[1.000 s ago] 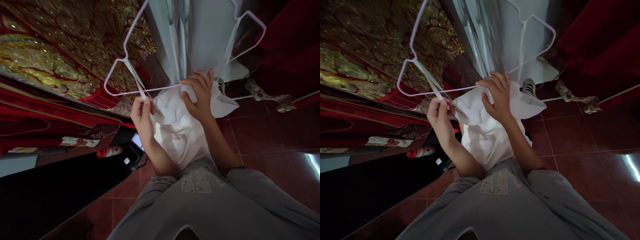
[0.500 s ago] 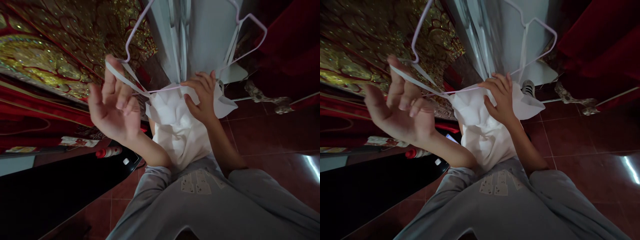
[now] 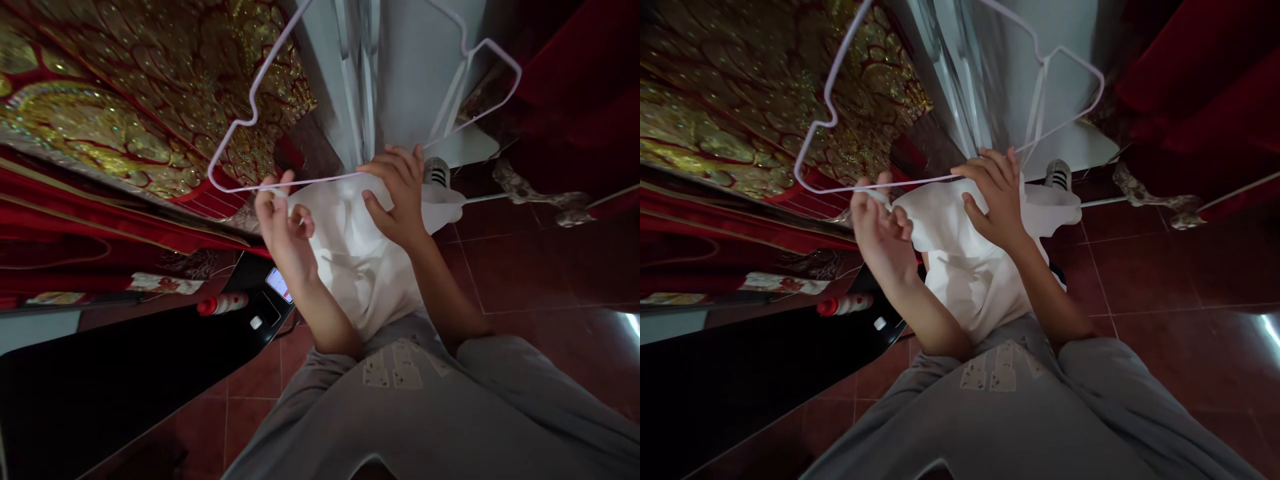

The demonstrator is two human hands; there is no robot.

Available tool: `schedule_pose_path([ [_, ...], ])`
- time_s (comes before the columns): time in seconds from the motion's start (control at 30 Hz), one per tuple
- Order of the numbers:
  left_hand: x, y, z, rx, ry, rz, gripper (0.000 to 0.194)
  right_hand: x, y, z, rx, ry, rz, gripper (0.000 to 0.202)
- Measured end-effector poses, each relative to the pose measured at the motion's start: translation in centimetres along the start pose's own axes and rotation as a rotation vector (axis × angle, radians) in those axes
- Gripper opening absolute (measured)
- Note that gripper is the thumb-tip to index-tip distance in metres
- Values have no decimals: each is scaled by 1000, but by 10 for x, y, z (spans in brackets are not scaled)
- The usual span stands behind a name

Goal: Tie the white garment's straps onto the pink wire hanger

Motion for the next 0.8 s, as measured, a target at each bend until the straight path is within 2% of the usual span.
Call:
schedule_pose_path([
  [0.1,-18,-1,-8,-31,-112,-116,14,2,-5,0,4,44,28,32],
  [0.17,-21,0,-7,-79,-130,-164,9,5,-11,0,13,74,36,30],
  [0.3,-21,-4,0,-89,-156,-153,17,14,-17,0,29,106,91,29],
  [0.33,-22,-5,1,-83,-155,-140,17,19,-15,0,36,165,131,27],
  [0.4,-22,-6,1,-73,-135,-114,19,34,-3,-4,27,394,221,24],
  [0.47,-23,-7,1,-67,-122,-98,23,48,19,-11,-25,654,281,22],
  [0.5,-24,-8,1,-58,-122,-90,25,52,31,-12,-64,719,302,22],
  [0.57,-25,-10,1,-33,-131,-90,24,52,54,-8,-143,699,369,23],
  [0.63,-26,-12,2,-21,-136,-112,22,47,68,-1,-206,557,432,21],
  [0.7,-26,-12,2,-25,-124,-134,22,44,70,4,-242,439,466,19],
  [0.8,-26,-12,0,-15,-114,-101,25,44,59,7,-300,354,487,24],
])
Point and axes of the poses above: each hand's wrist, its own z-axis towards the middle knuckle, its own x-axis out of the back of the hand, y = z × x, the point moved 5 cm from there along z, towards the middle knuckle, and after that the axes turned 8 degrees about -x, right-handed, at the moved point
